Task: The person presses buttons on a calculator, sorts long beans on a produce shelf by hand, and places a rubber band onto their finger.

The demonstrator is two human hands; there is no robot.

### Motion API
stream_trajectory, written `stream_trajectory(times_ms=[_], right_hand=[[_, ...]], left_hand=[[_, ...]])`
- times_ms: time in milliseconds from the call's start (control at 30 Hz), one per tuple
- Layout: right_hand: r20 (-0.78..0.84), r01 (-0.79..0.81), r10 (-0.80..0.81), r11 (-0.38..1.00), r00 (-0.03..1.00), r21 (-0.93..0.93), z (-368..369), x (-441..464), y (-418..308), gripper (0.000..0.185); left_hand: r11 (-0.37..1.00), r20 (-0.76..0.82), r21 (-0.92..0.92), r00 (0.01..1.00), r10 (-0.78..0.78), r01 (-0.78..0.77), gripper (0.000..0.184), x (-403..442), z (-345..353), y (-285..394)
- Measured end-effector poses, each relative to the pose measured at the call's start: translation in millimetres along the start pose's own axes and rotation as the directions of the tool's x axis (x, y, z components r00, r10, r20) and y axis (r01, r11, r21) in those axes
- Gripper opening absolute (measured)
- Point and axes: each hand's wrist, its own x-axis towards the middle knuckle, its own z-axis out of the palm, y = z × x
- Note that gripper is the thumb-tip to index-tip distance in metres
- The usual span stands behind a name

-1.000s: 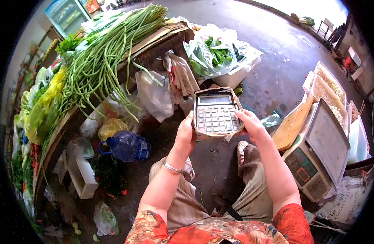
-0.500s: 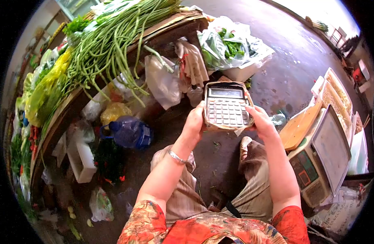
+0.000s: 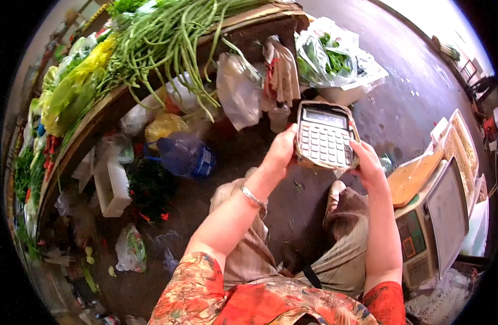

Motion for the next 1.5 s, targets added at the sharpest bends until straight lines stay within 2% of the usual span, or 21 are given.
stream_trajectory(times_ms=[67, 133, 200, 233, 333, 400, 533, 733, 800, 867, 933, 1033, 1167, 1500], right_hand=[[0.038, 0.013, -0.012, 1.000, 0.999, -0.011, -1, -3, -2, 0.027], [0.065, 0.025, -0.025, 1.000, 0.998, 0.008, -5, 2, 3, 0.027], [0.031, 0.012, -0.012, 1.000, 0.999, 0.003, -4, 2, 3, 0.026], [0.080, 0.029, -0.029, 1.000, 0.996, 0.005, -7, 4, 5, 0.026], [0.075, 0.016, -0.014, 1.000, 0.997, -0.024, -6, 0, 1, 0.026], [0.060, 0.011, -0.008, 0.999, 0.998, -0.045, -6, 2, 3, 0.026], [0.094, 0.015, -0.019, 0.999, 0.995, 0.036, -5, 3, 4, 0.026], [0.052, 0.011, -0.011, 1.000, 0.999, -0.008, -6, 6, 6, 0.027], [0.110, 0.025, -0.025, 1.000, 0.994, -0.003, -8, 7, 7, 0.029], [0.056, 0.009, -0.007, 0.999, 0.998, -0.033, -5, 1, 1, 0.030], [0.076, 0.020, -0.017, 0.999, 0.997, -0.031, -4, 0, 0, 0.031], [0.054, 0.014, -0.012, 0.999, 0.998, -0.034, -4, 1, 0, 0.028], [0.085, 0.032, -0.033, 0.999, 0.996, 0.008, -4, 1, 2, 0.028], [0.071, 0.024, -0.024, 1.000, 0.997, 0.004, -4, 1, 0, 0.026]], left_hand=[[0.998, -0.050, -0.010, 0.997, -0.066, 0.066, 0.039, 1, 1, 2], [0.993, -0.105, 0.092, 0.993, -0.061, 0.071, 0.039, -9, 12, 15], [0.996, -0.054, 0.013, 0.995, -0.083, 0.083, 0.039, -6, 8, 13], [0.995, -0.031, 0.016, 0.994, -0.102, 0.102, 0.039, -2, 3, 9], [0.998, 0.005, -0.020, 0.999, -0.053, 0.053, 0.038, -2, 2, 7], [0.997, -0.029, -0.009, 0.997, -0.078, 0.077, 0.038, -5, 5, 10], [0.991, -0.121, 0.057, 0.986, -0.117, 0.125, 0.037, -13, 16, 21], [0.994, -0.077, 0.003, 0.991, -0.105, 0.106, 0.037, -5, 7, 11], [0.994, -0.096, 0.013, 0.990, -0.104, 0.106, 0.037, -6, 8, 12], [0.990, -0.089, -0.002, 0.986, -0.141, 0.141, 0.038, -6, 8, 13], [0.992, -0.109, 0.015, 0.987, -0.121, 0.124, 0.038, -8, 9, 14], [0.997, -0.058, 0.008, 0.995, -0.079, 0.080, 0.038, -7, 7, 13], [0.995, -0.044, -0.039, 0.994, -0.095, 0.094, 0.038, -5, 7, 11], [0.998, -0.050, 0.007, 0.997, -0.056, 0.056, 0.041, -2, 2, 7]])
